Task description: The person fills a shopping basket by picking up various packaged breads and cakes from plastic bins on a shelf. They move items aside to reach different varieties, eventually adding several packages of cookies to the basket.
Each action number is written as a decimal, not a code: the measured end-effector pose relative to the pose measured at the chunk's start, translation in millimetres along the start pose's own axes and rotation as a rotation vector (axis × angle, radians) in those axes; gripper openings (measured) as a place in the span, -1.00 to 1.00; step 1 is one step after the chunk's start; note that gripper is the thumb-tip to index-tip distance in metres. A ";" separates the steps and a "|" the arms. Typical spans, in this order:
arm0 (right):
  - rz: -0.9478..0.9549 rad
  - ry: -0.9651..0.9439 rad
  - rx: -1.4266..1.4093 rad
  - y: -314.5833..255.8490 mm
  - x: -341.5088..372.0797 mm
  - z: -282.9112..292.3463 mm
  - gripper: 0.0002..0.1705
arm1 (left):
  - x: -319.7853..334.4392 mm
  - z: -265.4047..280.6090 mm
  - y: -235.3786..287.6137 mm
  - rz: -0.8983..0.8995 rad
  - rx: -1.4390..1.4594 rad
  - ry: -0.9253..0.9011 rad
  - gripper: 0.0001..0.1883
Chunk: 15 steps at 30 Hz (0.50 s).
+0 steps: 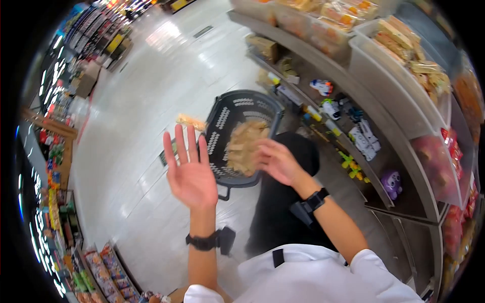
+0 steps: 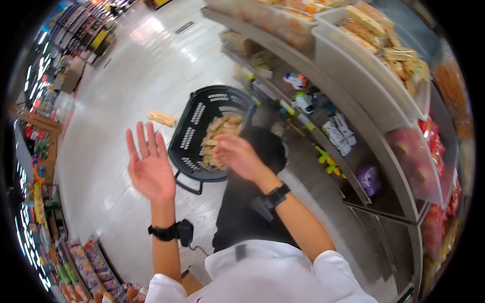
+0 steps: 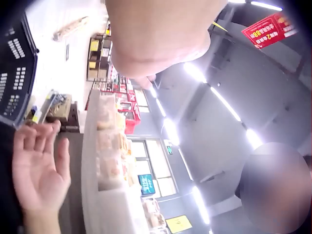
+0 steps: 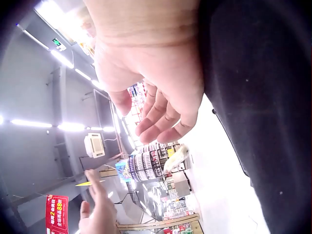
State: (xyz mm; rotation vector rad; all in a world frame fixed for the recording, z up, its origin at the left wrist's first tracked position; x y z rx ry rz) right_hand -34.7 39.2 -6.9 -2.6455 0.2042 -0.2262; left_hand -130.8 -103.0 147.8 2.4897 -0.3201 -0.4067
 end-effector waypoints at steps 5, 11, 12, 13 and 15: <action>-0.065 -0.009 0.035 -11.8 21.3 0.9 -0.67 | 56.4 -11.2 -65.9 0.476 0.303 -0.396 -0.57; -0.032 0.013 0.883 -176.8 123.0 -79.4 -0.55 | 133.5 29.3 -157.0 0.823 0.205 -0.209 -0.56; 0.101 0.040 1.106 -217.9 139.3 -102.7 -0.61 | 133.2 34.2 -159.0 0.842 0.249 -0.148 -0.57; 0.124 0.122 1.197 -255.5 155.8 -119.9 -0.57 | 131.8 38.1 -161.2 0.859 0.289 -0.090 -0.58; 0.280 0.232 1.448 -328.5 174.1 -153.6 -0.47 | 132.4 38.9 -163.7 0.863 0.259 -0.131 -0.60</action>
Point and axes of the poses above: each hand's wrist, its own x-axis away from the middle knuckle, its own z-axis out of the back of the hand, y = z × x, the point moved 7 cm from there along -x, towards the middle knuckle, and after that the axes turned 3 degrees about -z, right-handed, at the moved point
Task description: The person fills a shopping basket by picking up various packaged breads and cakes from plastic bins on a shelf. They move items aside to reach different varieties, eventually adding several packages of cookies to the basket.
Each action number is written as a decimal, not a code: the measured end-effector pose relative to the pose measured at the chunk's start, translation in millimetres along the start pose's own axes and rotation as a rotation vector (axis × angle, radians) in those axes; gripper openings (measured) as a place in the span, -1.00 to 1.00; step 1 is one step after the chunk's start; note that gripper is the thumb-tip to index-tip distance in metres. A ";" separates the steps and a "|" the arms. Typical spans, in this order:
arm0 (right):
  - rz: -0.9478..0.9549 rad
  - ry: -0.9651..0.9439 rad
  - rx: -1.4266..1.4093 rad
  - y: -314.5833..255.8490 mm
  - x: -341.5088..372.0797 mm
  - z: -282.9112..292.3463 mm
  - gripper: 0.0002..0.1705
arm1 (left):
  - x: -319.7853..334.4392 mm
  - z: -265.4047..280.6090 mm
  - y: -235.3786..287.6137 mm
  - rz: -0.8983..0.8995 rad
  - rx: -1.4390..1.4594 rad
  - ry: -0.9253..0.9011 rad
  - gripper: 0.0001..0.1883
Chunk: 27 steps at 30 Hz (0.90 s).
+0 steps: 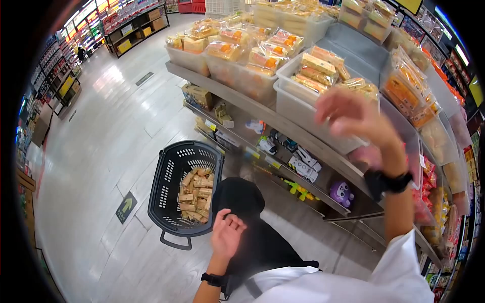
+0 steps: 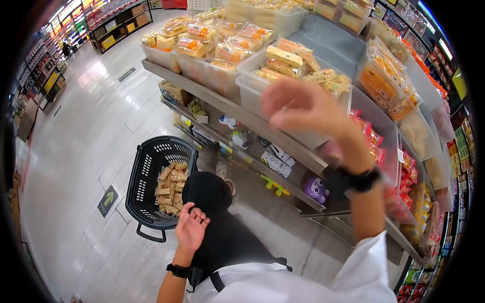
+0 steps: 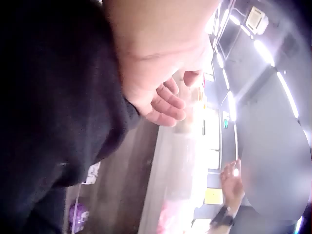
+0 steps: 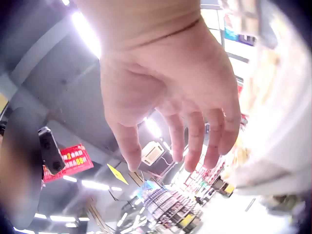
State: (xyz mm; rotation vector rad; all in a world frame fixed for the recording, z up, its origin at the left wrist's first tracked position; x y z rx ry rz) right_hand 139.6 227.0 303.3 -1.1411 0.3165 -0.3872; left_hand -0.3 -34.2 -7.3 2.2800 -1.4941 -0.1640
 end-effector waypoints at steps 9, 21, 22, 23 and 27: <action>-0.367 0.175 1.137 82.4 -155.2 224.2 0.30 | -8.8 8.9 5.9 0.062 -0.077 0.000 -0.63; -0.467 0.110 1.094 86.7 -168.5 183.0 0.19 | -8.1 11.6 12.6 0.088 0.067 -0.054 -0.66; -0.467 0.110 1.094 85.5 -165.8 180.9 0.19 | -8.8 11.7 11.4 0.089 0.067 -0.054 -0.66; -0.557 0.086 1.126 78.2 -159.1 168.9 0.26 | -8.9 10.7 10.3 0.098 0.072 -0.071 -0.66; -0.571 0.086 1.045 94.9 -158.5 174.8 0.45 | -8.5 13.9 9.4 0.095 0.084 -0.072 -0.67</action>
Point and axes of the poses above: each hand's wrist, its own x-axis away from the middle knuckle, its own z-axis out of the back of the hand, y = z × x, the point moved 7 cm from there along -x, towards the middle knuckle, and after that the axes turned 3 degrees about -z, right-handed, at the moved point
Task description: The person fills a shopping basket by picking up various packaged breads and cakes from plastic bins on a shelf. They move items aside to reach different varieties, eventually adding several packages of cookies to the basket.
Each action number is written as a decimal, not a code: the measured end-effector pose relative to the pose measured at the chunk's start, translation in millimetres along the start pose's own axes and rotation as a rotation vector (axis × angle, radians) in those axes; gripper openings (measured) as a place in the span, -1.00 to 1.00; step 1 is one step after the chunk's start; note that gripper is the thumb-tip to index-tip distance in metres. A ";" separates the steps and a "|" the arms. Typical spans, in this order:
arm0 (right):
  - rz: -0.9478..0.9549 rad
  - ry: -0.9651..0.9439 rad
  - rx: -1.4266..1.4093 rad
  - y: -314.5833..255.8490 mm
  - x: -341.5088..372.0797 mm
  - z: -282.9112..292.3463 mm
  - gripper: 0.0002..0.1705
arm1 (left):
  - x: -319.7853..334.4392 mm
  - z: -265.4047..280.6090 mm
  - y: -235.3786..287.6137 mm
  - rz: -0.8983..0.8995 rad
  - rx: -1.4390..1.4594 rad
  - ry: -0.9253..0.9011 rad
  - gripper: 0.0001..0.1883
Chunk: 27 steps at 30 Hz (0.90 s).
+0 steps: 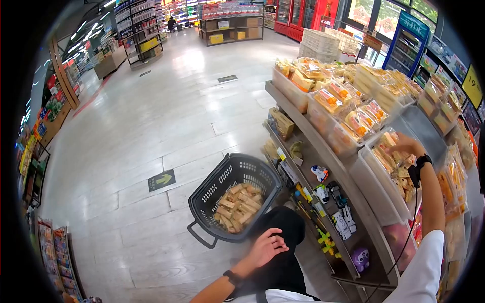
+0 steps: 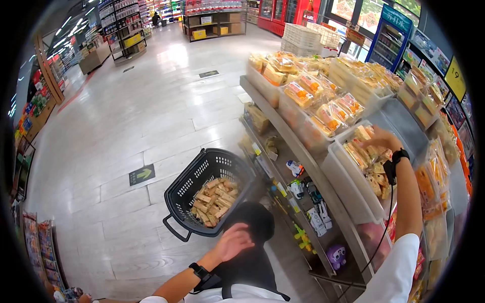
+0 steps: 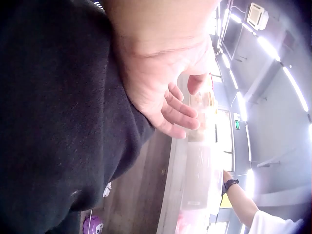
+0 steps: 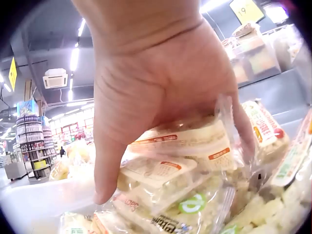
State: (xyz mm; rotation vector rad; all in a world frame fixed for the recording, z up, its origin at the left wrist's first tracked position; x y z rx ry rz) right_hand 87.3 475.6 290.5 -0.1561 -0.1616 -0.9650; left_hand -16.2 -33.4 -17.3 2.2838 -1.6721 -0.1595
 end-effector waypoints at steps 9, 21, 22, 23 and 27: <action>-0.039 -0.310 -0.219 -4.8 17.2 -8.4 0.29 | -1.4 2.9 -2.2 0.014 0.046 0.054 -0.64; -0.028 -0.202 0.050 -14.6 30.1 -14.2 0.33 | -5.8 4.3 -5.1 0.013 0.011 0.034 -0.66; 0.023 -0.159 0.022 -21.8 34.9 -13.4 0.32 | -6.5 4.7 -6.1 0.014 0.013 0.033 -0.66; 0.073 -0.116 -0.007 -29.0 39.5 -10.9 0.31 | -6.9 4.4 -6.3 0.009 0.003 0.027 -0.65; -0.020 -0.090 -0.083 -4.4 23.5 -12.6 0.24 | -5.7 4.2 -4.6 0.009 -0.025 0.016 -0.64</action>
Point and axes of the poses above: each hand's wrist, its own x-axis away from the middle knuckle, its own z-axis out of the back of the hand, y = z × x, the point moved 7 cm from there along -x, towards the middle knuckle, and after that the axes turned 3 degrees about -z, right-handed, at the moved point
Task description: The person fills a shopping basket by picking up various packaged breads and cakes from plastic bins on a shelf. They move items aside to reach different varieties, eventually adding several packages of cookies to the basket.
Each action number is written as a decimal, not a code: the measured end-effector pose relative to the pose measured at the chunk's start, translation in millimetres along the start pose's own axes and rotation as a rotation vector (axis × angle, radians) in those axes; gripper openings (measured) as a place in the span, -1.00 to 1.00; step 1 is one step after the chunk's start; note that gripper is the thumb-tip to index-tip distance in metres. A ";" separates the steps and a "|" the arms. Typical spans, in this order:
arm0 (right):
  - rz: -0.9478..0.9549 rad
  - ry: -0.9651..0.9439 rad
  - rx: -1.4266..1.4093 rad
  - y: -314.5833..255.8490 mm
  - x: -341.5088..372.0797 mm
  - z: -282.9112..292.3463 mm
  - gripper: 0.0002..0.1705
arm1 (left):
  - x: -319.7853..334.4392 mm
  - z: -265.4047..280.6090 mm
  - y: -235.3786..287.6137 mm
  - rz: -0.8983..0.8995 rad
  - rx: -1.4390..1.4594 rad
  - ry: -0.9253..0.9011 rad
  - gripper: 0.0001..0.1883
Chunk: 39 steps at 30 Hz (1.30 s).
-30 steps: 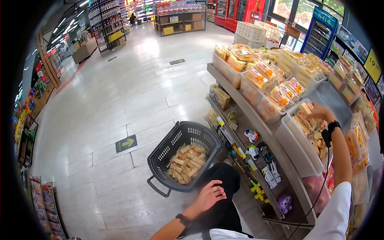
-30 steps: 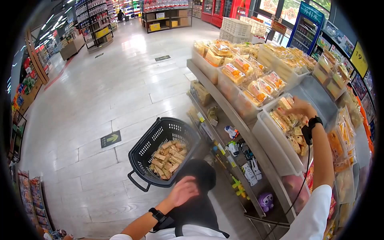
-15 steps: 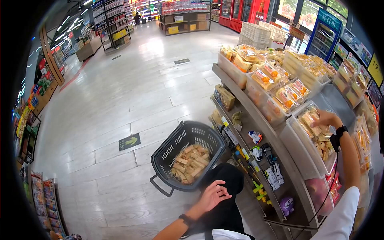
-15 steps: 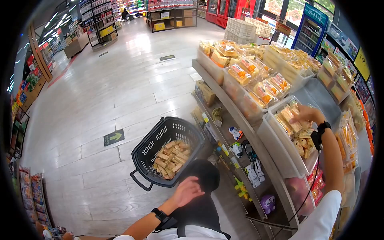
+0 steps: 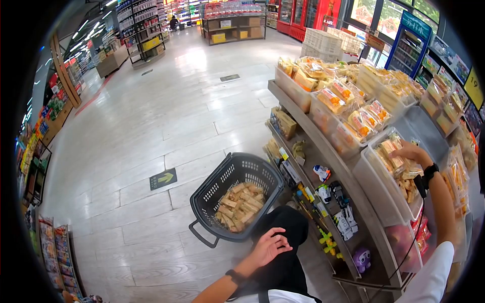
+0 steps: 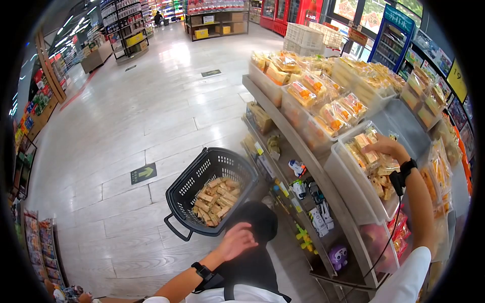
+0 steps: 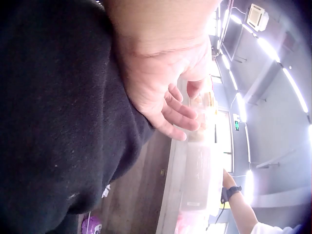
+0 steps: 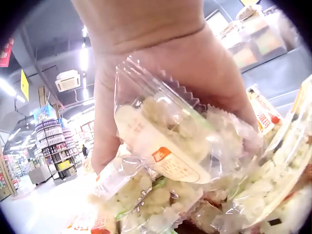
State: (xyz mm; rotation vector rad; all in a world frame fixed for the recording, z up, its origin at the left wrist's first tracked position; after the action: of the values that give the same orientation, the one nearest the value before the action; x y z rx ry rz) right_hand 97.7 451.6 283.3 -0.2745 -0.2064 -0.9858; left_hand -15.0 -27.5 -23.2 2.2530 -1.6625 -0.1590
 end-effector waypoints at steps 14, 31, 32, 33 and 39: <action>-0.053 -0.019 -0.981 36.5 21.4 15.2 -0.37 | 6.0 -9.3 2.1 -0.046 -0.032 -0.027 -0.72; 0.482 -0.239 -1.099 -286.8 161.8 -242.5 -0.21 | 20.2 -76.3 121.7 -0.306 -0.246 -0.078 -0.10; 0.825 0.133 -0.520 -332.1 199.6 -242.9 -0.17 | 20.9 -48.8 119.9 -0.256 -0.285 0.016 -0.18; 0.682 -0.111 -0.725 -347.0 197.0 -293.4 -0.13 | 19.9 -16.6 116.2 -0.204 -0.318 0.097 -0.26; 0.671 -0.441 -0.910 -376.2 178.2 -465.8 -0.17 | 59.3 123.7 100.2 -0.195 -0.251 0.381 -0.54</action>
State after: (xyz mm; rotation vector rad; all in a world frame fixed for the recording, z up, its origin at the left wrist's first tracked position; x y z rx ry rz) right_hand -101.2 -34.8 -54.5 -1.3093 -0.0391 -0.2772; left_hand -122.7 -134.5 -99.6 2.0918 -1.1609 0.0160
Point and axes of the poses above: each hand's wrist, its own x-axis away from the middle knuckle, its own z-axis out of the back of the hand, y = z × x, the point moved 7 cm from there along -x, towards the middle knuckle, and after that the axes turned 3 degrees about -z, right-handed, at the moved point
